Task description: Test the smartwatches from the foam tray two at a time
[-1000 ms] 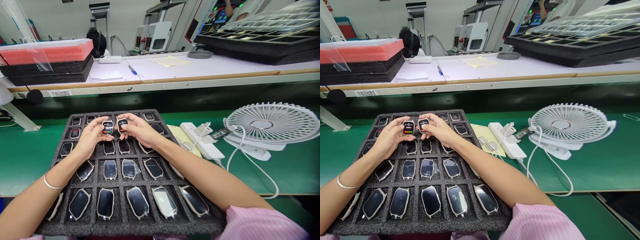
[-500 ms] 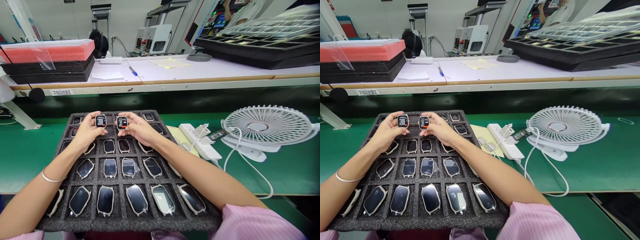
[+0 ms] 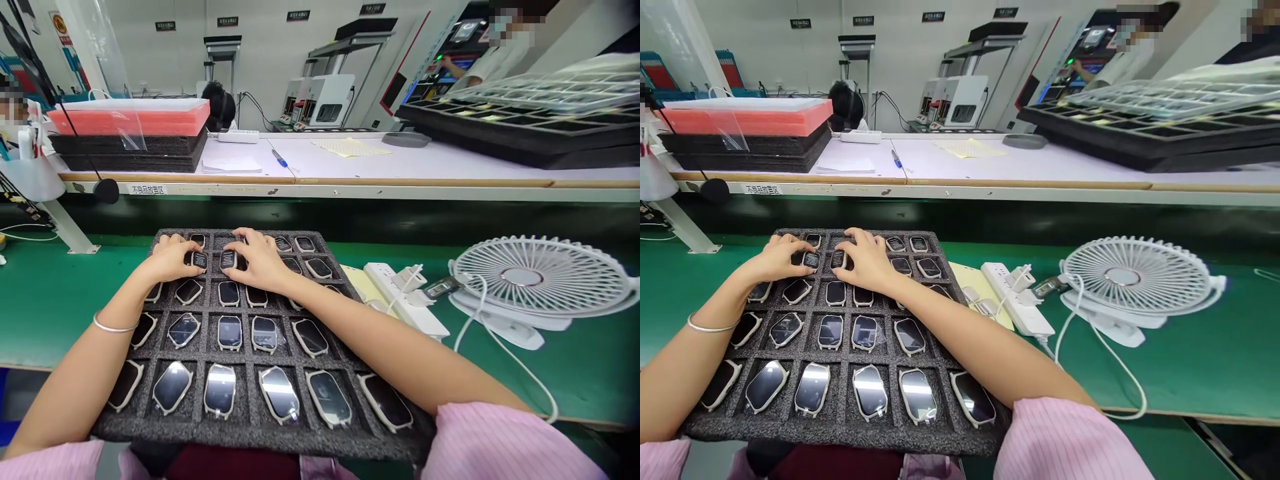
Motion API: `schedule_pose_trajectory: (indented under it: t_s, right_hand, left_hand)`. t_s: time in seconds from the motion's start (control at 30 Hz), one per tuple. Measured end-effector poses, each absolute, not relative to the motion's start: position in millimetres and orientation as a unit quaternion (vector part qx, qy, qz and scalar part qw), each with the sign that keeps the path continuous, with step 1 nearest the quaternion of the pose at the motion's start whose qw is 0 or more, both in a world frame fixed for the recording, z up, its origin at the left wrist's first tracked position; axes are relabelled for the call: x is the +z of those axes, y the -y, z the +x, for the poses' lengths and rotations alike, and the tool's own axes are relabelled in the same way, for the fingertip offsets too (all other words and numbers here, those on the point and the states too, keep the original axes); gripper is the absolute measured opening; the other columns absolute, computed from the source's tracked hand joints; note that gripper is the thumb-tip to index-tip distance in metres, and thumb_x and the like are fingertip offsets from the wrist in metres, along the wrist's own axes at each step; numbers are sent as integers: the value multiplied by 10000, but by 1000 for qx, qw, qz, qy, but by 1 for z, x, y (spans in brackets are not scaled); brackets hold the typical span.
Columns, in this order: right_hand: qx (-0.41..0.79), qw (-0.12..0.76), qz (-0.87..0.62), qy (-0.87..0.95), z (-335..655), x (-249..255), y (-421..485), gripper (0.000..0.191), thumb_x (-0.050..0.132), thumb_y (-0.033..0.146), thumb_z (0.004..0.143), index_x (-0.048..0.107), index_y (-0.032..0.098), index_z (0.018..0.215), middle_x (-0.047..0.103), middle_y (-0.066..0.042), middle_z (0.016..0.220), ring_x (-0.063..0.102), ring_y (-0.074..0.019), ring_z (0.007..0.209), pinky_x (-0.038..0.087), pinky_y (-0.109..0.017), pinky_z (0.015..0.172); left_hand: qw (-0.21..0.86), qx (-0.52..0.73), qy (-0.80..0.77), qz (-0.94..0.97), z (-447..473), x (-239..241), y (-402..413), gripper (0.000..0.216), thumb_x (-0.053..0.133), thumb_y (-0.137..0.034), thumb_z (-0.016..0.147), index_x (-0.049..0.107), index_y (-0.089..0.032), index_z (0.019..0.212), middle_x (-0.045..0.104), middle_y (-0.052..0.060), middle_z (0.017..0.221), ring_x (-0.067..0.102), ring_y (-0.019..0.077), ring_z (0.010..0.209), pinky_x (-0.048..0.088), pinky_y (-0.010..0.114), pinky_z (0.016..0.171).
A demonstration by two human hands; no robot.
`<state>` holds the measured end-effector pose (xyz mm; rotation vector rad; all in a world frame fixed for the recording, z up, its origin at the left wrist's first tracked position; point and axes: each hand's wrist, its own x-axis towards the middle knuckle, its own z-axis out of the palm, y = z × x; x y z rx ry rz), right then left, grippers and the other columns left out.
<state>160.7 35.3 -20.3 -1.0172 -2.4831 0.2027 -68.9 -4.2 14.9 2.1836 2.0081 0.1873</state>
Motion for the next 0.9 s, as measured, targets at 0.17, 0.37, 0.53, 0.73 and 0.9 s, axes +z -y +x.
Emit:
schedule_pose_trajectory:
  t_s: [0.17,0.37,0.53,0.73,0.9]
  right_hand:
    - [59,120,-399,907,154,-10,-27,516,604,474,998,566,229,1450,192,-146,1670,95,-414,1537,54,-745,1157]
    - [-13,162,-478,863,205,38,-36,341,456,350,1071,669,210,1297,560,-157,1407,475,-330,1347,167,-677,1159]
    - [-12,2,-549,836,240,37,-31,308,531,359,1028,747,144,980,671,-169,1117,605,-347,1112,387,-527,988]
    - [0,10,-559,829,244,7,-20,326,530,367,1028,698,97,1102,604,-234,1234,537,-390,1219,369,-514,987]
    - [68,62,-544,834,239,9,-23,188,664,316,929,624,171,1041,646,-143,1167,584,-328,1151,411,-403,916]
  left_hand:
    - [60,40,-667,741,-67,26,11,667,677,-463,807,561,-275,1436,536,170,1302,415,447,1262,359,554,1066]
    - [58,21,-599,799,-16,42,5,419,591,-387,894,694,-255,1278,621,142,1177,489,365,1184,368,467,1072]
    - [75,9,-569,819,41,33,-16,292,613,-361,885,762,-193,1071,645,171,1133,500,387,1202,397,476,1031]
    - [114,67,-570,811,59,19,-29,280,737,-334,747,676,-154,953,642,182,1081,523,408,1151,430,501,971]
    - [220,152,-512,816,45,27,-25,214,746,-235,652,568,-197,765,645,15,804,599,227,822,482,338,799]
